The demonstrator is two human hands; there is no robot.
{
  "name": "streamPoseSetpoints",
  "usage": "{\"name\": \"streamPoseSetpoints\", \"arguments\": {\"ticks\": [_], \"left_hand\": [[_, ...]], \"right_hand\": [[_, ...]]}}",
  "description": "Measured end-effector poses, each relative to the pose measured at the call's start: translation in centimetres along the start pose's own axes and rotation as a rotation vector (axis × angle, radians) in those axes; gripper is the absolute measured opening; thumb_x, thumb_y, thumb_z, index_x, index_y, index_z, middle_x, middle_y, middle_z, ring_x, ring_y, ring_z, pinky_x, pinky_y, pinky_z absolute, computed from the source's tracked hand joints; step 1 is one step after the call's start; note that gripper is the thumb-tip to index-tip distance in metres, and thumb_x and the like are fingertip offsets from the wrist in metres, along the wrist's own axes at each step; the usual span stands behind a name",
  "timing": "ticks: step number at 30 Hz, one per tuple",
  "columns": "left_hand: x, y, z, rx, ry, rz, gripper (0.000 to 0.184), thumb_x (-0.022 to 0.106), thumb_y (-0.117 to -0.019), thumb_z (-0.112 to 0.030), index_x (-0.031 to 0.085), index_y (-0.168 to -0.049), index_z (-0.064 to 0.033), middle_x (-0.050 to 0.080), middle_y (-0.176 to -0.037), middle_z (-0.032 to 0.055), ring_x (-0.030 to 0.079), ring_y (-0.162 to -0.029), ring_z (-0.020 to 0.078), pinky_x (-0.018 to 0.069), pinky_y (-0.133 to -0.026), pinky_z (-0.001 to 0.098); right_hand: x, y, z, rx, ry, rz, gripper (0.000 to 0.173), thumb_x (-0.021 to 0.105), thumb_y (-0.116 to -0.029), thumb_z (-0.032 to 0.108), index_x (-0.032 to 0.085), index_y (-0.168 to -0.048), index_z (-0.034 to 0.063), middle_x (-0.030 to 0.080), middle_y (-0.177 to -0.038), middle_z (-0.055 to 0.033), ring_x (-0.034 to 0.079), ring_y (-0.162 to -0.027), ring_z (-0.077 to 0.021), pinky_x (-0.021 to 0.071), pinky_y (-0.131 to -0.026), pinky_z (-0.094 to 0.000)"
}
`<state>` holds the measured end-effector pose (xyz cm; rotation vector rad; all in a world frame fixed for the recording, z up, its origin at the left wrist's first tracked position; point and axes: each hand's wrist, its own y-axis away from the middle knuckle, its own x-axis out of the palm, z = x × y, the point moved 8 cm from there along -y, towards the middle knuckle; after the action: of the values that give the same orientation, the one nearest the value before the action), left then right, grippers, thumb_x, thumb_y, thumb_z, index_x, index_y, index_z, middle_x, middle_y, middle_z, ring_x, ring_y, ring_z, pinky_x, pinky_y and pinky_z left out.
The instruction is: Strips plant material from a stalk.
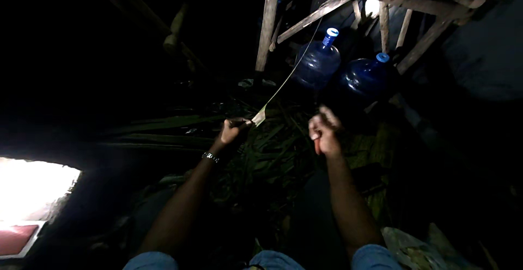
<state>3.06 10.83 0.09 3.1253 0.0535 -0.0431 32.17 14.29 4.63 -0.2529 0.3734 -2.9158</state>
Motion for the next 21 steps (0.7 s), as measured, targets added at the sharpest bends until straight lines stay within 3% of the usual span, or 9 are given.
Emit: {"name": "streamPoseSetpoints", "arguments": {"ticks": [2,4,7,9,13,15,17,19,21], "left_hand": [[0.9,0.5,-0.6,0.099,0.024,0.000,0.012,0.061,-0.1004,-0.005,0.072,-0.095,-0.0017,0.063,-0.066,-0.0028,0.053,-0.052,0.0009,0.0475,-0.050,0.0177],[1.8,1.2,-0.9,0.150,0.071,-0.007,0.013,0.060,-0.0978,0.001,0.072,-0.094,-0.0009,0.067,-0.072,-0.0014,0.057,-0.057,0.0023,0.0515,-0.055,0.0199],[2.7,1.9,-1.4,0.171,0.138,-0.001,0.016,0.059,-0.0962,0.003,0.069,-0.085,-0.0019,0.066,-0.069,-0.0005,0.058,-0.057,0.0047,0.0511,-0.055,0.0220],[2.9,1.9,-1.5,0.158,0.127,0.037,0.015,0.060,-0.1004,-0.003,0.071,-0.091,-0.0008,0.066,-0.069,-0.0011,0.058,-0.057,0.0036,0.0525,-0.056,0.0209],[3.6,1.8,-0.3,-0.037,0.066,0.158,0.025,0.048,-0.1075,-0.012,0.065,-0.094,-0.0005,0.058,-0.068,-0.0012,0.054,-0.057,0.0043,0.0490,-0.056,0.0203],[3.7,1.7,0.6,-0.108,0.000,0.230,0.026,0.047,-0.1087,-0.015,0.067,-0.100,0.0002,0.060,-0.072,0.0002,0.056,-0.060,0.0051,0.0512,-0.059,0.0214],[3.9,1.7,0.4,-0.112,-0.058,0.233,0.026,0.050,-0.1081,-0.017,0.068,-0.098,-0.0009,0.059,-0.072,0.0005,0.054,-0.060,0.0050,0.0490,-0.058,0.0210],[4.0,1.7,0.1,-0.077,-0.061,0.187,0.024,0.053,-0.1067,-0.016,0.068,-0.097,-0.0001,0.058,-0.070,0.0006,0.053,-0.058,0.0047,0.0481,-0.056,0.0211],[3.8,1.6,-0.2,-0.032,-0.034,0.130,0.021,0.055,-0.1054,-0.013,0.069,-0.098,0.0013,0.058,-0.068,-0.0001,0.052,-0.056,0.0040,0.0477,-0.055,0.0209]], "right_hand": [[5.8,1.3,-1.6,0.118,0.151,0.345,0.058,0.054,-0.0986,0.015,0.039,-0.154,0.0074,0.064,-0.074,0.0001,0.053,-0.054,-0.0046,0.0452,-0.050,-0.0206],[9.8,2.4,-3.1,0.189,0.235,0.498,0.053,0.054,-0.1002,0.013,0.040,-0.149,-0.0023,0.064,-0.078,0.0003,0.052,-0.057,-0.0022,0.0425,-0.051,-0.0187],[11.5,2.5,-4.3,0.237,0.159,0.397,0.020,0.052,-0.1035,0.008,0.060,-0.119,-0.0027,0.062,-0.074,0.0000,0.049,-0.054,-0.0015,0.0402,-0.050,-0.0165],[11.0,1.9,-4.5,0.227,0.088,0.296,0.014,0.052,-0.1032,0.006,0.064,-0.107,-0.0003,0.062,-0.072,-0.0002,0.048,-0.051,-0.0013,0.0401,-0.047,-0.0158],[7.4,0.6,-2.9,0.179,-0.044,0.059,0.016,0.049,-0.1026,0.007,0.065,-0.105,0.0067,0.061,-0.070,0.0001,0.046,-0.048,-0.0026,0.0407,-0.046,-0.0173],[4.6,-0.1,-2.3,0.166,-0.107,-0.092,0.018,0.045,-0.1048,0.007,0.063,-0.107,0.0096,0.058,-0.069,0.0006,0.044,-0.046,-0.0033,0.0414,-0.044,-0.0173],[2.9,-0.5,-2.2,0.170,-0.143,-0.168,0.020,0.041,-0.1071,0.007,0.060,-0.111,0.0101,0.055,-0.067,0.0001,0.042,-0.043,-0.0043,0.0407,-0.042,-0.0180],[3.7,-0.1,-2.4,0.202,-0.116,-0.064,0.021,0.040,-0.1053,0.008,0.059,-0.115,0.0107,0.054,-0.066,0.0004,0.043,-0.043,-0.0046,0.0408,-0.042,-0.0188],[6.5,1.0,-3.1,0.268,-0.032,0.170,0.012,0.046,-0.1009,0.008,0.054,-0.111,0.0069,0.057,-0.068,-0.0005,0.047,-0.047,-0.0042,0.0420,-0.044,-0.0185]]}}
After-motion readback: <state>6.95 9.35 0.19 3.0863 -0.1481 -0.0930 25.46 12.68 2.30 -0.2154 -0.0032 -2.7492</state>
